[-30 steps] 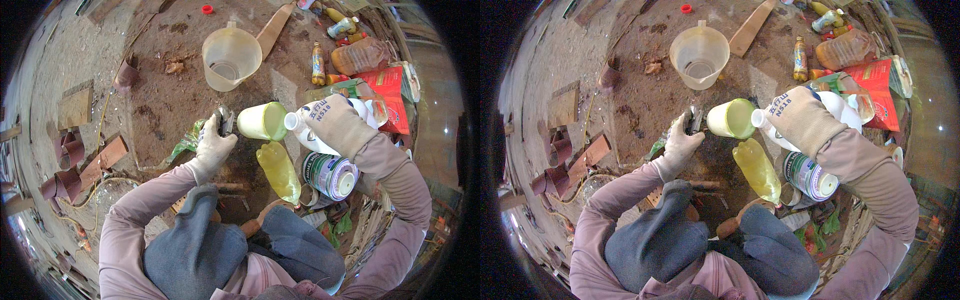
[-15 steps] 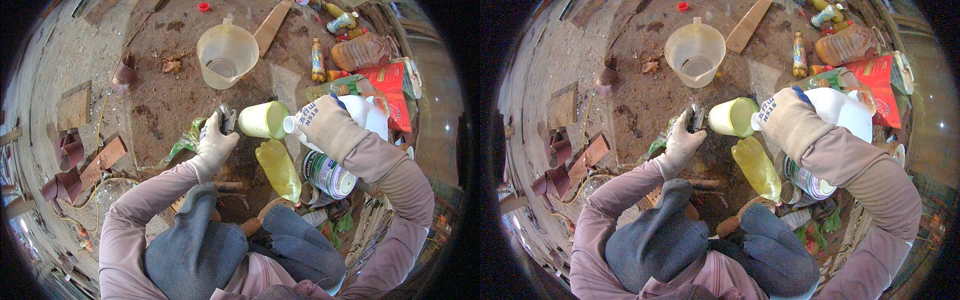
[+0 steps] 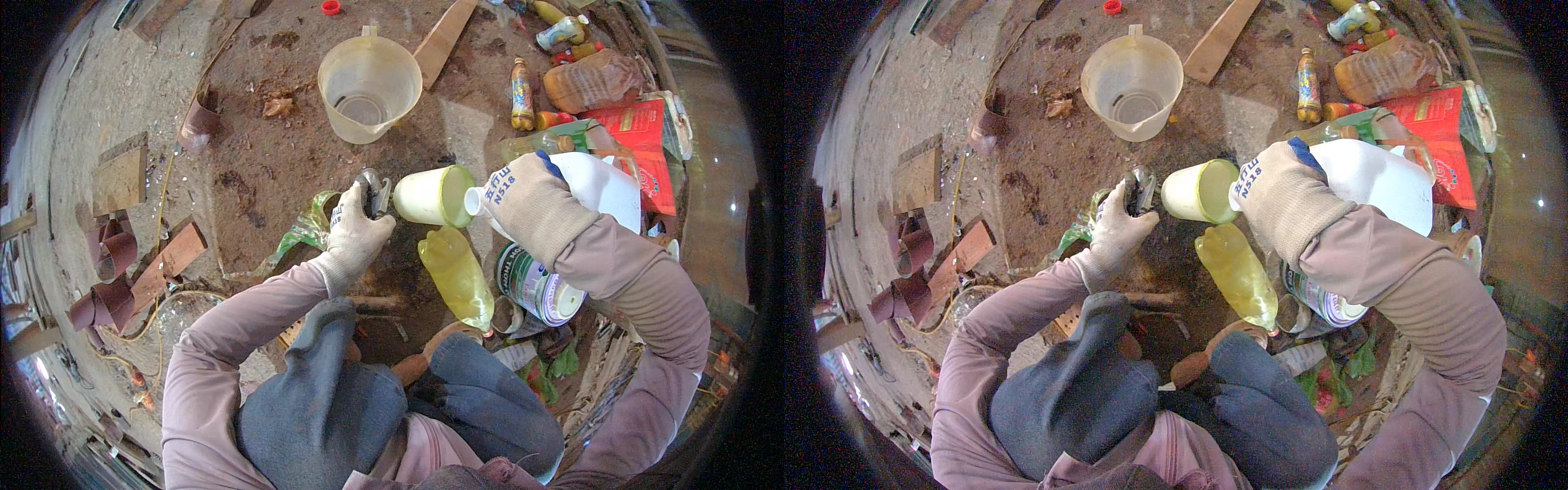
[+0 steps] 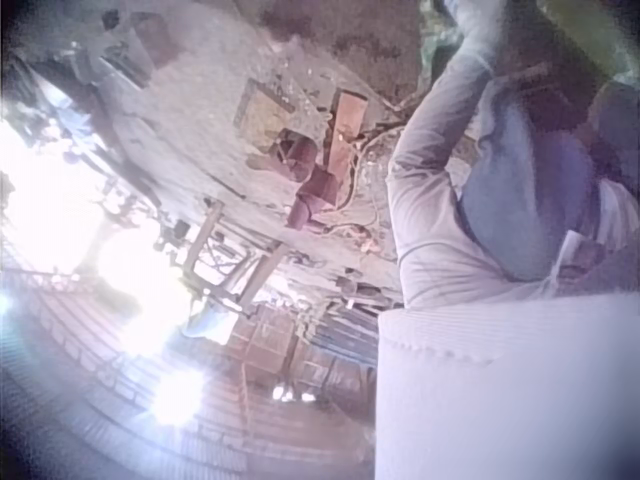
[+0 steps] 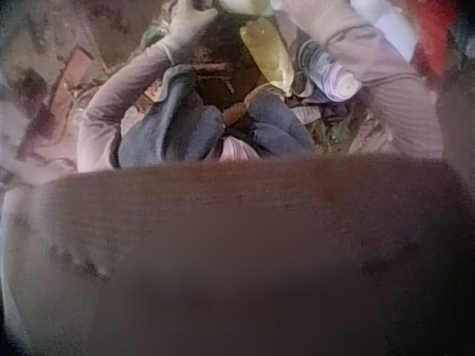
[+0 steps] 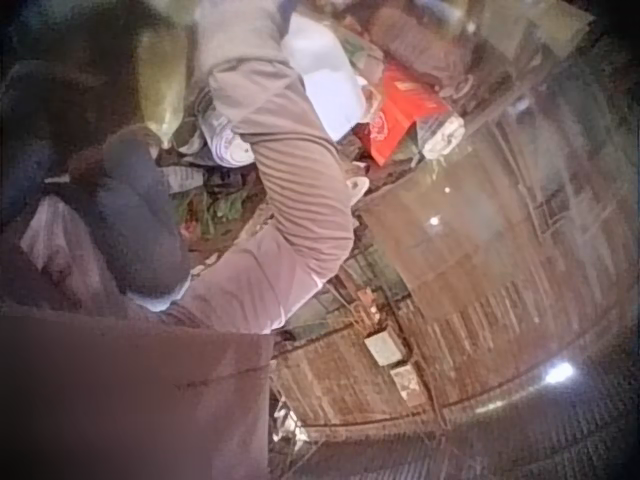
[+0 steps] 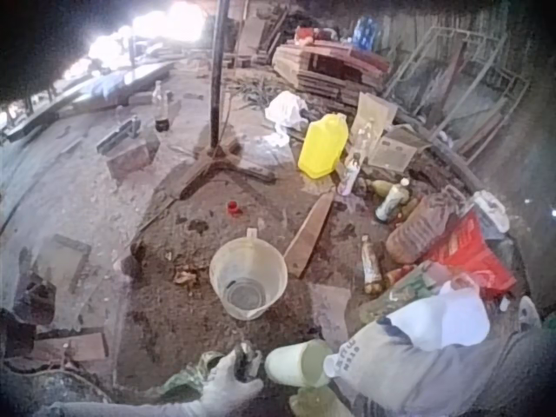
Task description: The person sits on the floor and pours liquids from several plastic jugs into a small cup and then into a spray gun container. The person also picks up a plastic bag and a jug, then pours an orange liquid into a cup.
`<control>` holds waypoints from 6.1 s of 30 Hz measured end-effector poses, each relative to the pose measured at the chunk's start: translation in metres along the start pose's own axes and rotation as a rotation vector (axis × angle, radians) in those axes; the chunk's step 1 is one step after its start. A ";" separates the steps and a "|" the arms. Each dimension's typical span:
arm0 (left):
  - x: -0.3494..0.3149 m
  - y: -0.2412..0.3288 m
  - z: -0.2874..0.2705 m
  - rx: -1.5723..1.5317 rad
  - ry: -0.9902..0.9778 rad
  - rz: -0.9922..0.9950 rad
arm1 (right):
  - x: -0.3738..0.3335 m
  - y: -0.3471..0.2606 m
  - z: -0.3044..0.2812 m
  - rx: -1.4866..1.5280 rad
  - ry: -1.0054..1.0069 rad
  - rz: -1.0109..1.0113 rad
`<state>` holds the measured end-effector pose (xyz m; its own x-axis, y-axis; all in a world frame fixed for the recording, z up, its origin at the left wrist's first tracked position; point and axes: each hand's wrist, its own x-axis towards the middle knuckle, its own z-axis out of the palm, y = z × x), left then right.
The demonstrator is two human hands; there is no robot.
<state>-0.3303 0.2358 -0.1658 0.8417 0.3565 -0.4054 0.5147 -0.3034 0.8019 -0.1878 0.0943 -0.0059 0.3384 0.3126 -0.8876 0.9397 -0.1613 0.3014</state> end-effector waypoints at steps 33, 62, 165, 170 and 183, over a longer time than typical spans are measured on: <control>0.040 -0.044 0.025 -0.373 -0.179 0.131 | -0.063 0.064 0.178 0.656 0.918 0.137; 0.110 0.191 0.023 -0.438 -0.797 0.294 | -0.136 -0.138 0.259 1.024 1.278 0.900; 0.182 0.402 0.216 0.041 -0.839 0.394 | -0.126 -0.143 0.355 0.971 1.205 1.055; 0.180 0.404 0.218 0.038 -0.839 0.397 | -0.126 -0.143 0.354 0.974 1.196 1.058; 0.182 0.396 0.212 0.033 -0.834 0.403 | -0.124 -0.143 0.355 0.958 1.206 1.062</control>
<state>0.0616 -0.0068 -0.0152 0.7964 -0.5290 -0.2932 0.1509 -0.2956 0.9433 -0.3815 -0.2537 -0.0624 0.9381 0.0812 0.3368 0.1422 -0.9767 -0.1605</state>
